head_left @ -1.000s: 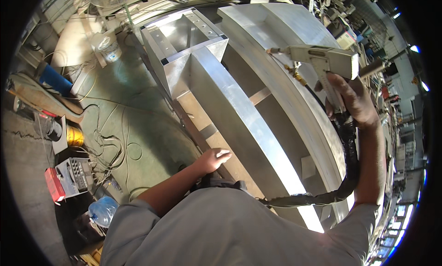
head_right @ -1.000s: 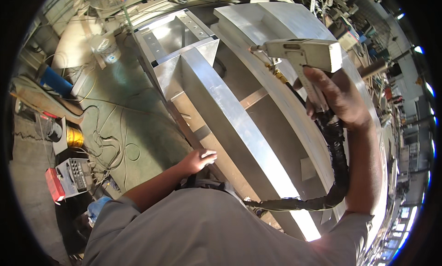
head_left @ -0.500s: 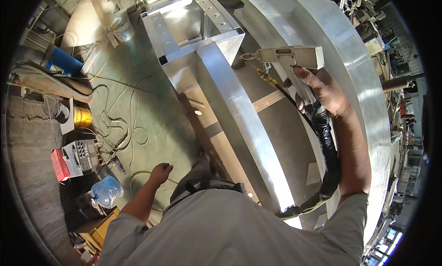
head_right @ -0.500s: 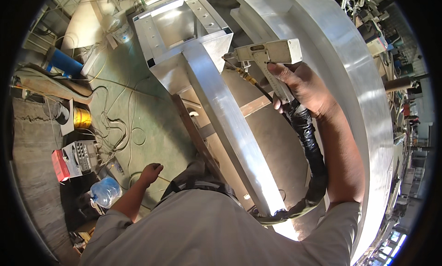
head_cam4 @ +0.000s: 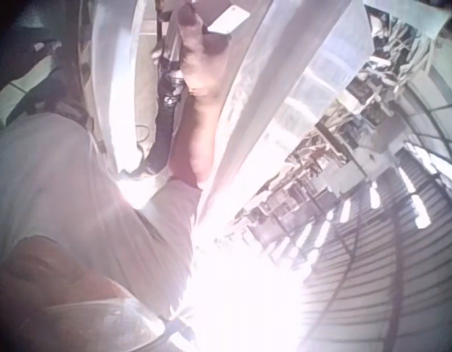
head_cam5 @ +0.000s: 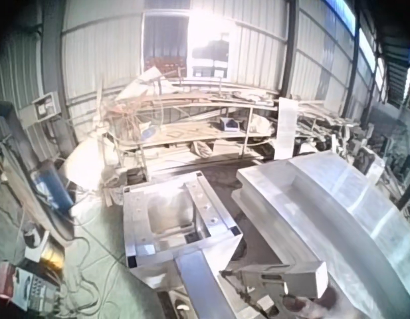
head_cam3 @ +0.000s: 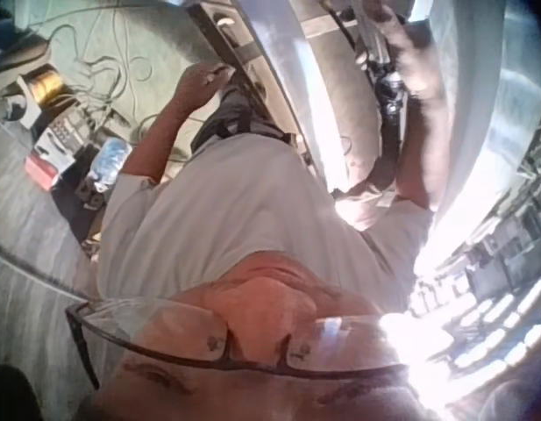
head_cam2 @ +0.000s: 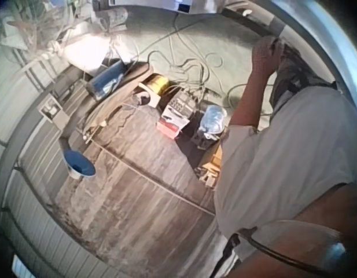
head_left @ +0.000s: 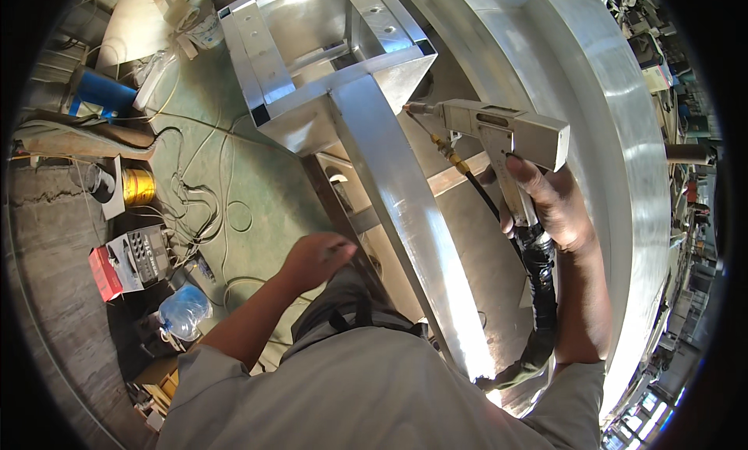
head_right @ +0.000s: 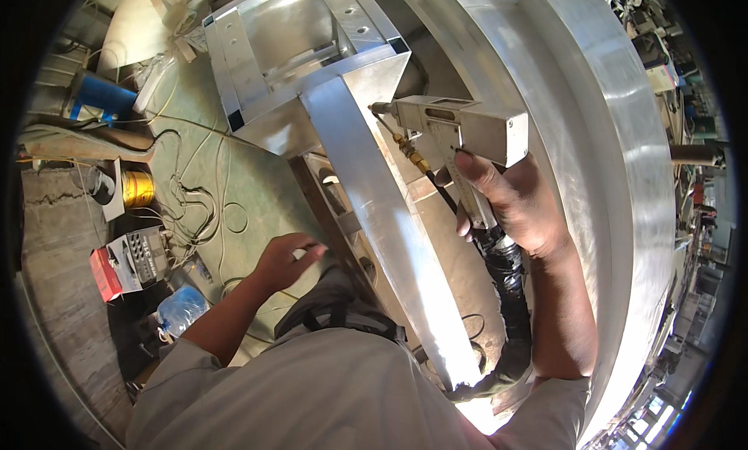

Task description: The person welds seams on a large curved metal frame using a handheld welding torch. They move along the frame, applying welds to multiple joints while holding the torch with one hand and stabilizing the workpiece with the other.

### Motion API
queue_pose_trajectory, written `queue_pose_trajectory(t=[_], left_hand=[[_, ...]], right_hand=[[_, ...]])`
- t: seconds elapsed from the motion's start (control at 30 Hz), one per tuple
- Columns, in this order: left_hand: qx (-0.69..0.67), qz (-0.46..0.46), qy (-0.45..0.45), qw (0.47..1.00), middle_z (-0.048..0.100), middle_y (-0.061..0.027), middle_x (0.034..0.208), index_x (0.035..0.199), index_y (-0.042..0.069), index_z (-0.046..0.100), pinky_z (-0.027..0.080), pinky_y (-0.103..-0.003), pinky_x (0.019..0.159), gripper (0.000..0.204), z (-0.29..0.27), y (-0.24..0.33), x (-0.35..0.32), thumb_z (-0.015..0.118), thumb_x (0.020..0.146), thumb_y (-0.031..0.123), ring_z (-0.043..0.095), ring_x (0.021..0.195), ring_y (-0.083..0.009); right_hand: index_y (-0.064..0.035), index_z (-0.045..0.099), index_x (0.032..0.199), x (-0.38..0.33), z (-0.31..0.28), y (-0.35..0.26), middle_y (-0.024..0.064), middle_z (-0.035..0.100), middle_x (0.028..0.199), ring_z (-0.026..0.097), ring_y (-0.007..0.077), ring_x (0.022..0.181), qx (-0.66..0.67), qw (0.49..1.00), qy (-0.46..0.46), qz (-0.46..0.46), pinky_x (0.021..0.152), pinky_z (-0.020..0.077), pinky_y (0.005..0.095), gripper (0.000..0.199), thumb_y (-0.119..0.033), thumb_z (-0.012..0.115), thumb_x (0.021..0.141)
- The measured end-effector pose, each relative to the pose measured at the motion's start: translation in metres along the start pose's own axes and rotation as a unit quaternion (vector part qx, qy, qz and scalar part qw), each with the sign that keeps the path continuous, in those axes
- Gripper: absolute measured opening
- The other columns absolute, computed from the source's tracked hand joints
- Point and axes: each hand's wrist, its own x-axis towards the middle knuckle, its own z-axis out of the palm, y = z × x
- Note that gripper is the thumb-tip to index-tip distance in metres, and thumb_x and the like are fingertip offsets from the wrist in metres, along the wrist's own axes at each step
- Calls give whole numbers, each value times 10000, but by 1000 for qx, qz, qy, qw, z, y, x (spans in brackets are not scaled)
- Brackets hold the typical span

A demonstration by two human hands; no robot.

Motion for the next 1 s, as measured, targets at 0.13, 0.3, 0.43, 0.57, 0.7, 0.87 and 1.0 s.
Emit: queue_pose_trajectory(t=[0.13, 0.3, 0.43, 0.57, 0.7, 0.87, 1.0], left_hand=[[44, 239, 5, 970, 754, -68, 916, 1039, 111, 766, 586, -398, 814, 103, 6, 95, 46, 779, 979, 194, 737, 872, -272], [148, 346, 28, 926, 732, -58, 1185, 1116, 112, 731, 536, -440, 1079, 211, 62, 129, 97, 788, 948, 227, 692, 1129, -259], [241, 321, -12, 916, 683, -53, 1207, 1121, 66, 704, 374, -475, 1265, 269, 84, 129, 102, 756, 949, 267, 603, 1287, -244], [366, 298, -90, 877, 658, -43, 1121, 1106, 70, 704, 317, -481, 1299, 264, 83, 120, 97, 731, 959, 288, 594, 1262, -225], [364, 301, -76, 878, 638, -37, 1097, 1094, 69, 705, 286, -492, 1318, 275, 85, 121, 92, 732, 957, 306, 588, 1243, -217], [367, 298, -64, 879, 631, -42, 1093, 1106, 68, 705, 270, -503, 1328, 313, 85, 123, 89, 747, 946, 334, 587, 1244, -221], [363, 304, -45, 880, 643, -50, 1118, 1112, 64, 708, 266, -507, 1329, 343, 86, 122, 87, 759, 936, 353, 585, 1274, -228]], right_hand=[[90, 640, 1239, 12, 1, 7, 160, 781, 944, 719, 190, 593, 23, 1000, -10, 6, 506, 585, 296, 495, -343, 763, 1033], [75, 639, 1195, 21, 1, 12, 134, 744, 886, 715, 187, 592, 26, 999, -11, 22, 499, 576, 299, 494, -356, 795, 1011], [81, 632, 1208, 26, -3, 17, 141, 735, 895, 718, 188, 601, 23, 999, -19, 35, 506, 589, 309, 505, -350, 804, 1006], [90, 616, 1240, 27, 6, 17, 153, 739, 919, 720, 193, 597, 57, 998, -7, 10, 511, 597, 309, 524, -342, 802, 1007], [95, 607, 1271, 28, 7, 14, 161, 755, 960, 722, 194, 592, 47, 999, -13, 25, 510, 595, 302, 538, -339, 792, 1013], [93, 673, 1186, 28, 8, 12, 159, 774, 891, 725, 193, 576, 18, 1000, -7, 20, 509, 585, 300, 482, -344, 786, 1017], [80, 686, 1145, 31, 1, 22, 145, 759, 845, 718, 190, 560, -17, 999, -18, 34, 490, 572, 297, 493, -388, 773, 1017]])
